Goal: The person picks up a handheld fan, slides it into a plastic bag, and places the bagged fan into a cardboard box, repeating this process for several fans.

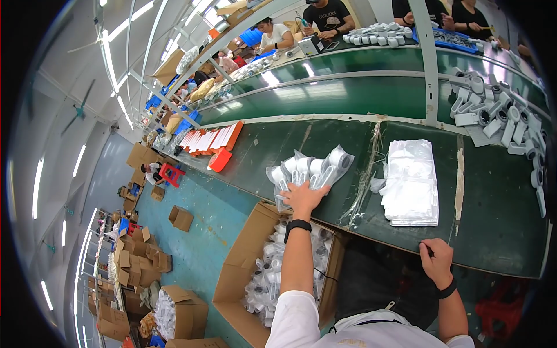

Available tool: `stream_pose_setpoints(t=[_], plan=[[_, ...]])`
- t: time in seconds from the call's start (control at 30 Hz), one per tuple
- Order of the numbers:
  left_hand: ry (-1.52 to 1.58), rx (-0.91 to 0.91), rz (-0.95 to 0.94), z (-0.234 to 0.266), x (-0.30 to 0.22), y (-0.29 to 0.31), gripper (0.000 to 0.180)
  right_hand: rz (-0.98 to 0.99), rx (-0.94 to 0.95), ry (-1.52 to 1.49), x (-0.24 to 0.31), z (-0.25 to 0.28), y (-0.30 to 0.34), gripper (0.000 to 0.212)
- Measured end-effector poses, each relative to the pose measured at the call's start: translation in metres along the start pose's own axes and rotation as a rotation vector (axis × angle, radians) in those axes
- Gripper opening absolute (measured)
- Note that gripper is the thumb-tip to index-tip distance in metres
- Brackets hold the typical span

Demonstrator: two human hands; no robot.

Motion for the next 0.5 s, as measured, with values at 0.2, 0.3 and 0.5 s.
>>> stream_pose_setpoints(t=[0.2,0.3,0.5], plan=[[0.009,-0.005,-0.005,-0.002,0.001,0.0,0.087,0.006,0.005,0.016,-0.001,-0.001,0.001,0.005],[0.001,-0.02,-0.007,0.001,-0.002,0.002,0.087,0.004,0.001,0.006,0.0,0.003,0.0,0.005],[0.014,-0.015,-0.009,0.0,0.003,0.001,0.086,0.019,0.001,0.026,0.0,-0.003,0.001,0.005]])
Point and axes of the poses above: each hand's wrist, its own y-axis away from the middle knuckle, its own z-axis out of the back of the hand, x = y × z, the point moved 6 cm from there along -y, towards the middle knuckle, and after that the axes turned 3 degrees about y, right-handed, at the moved point
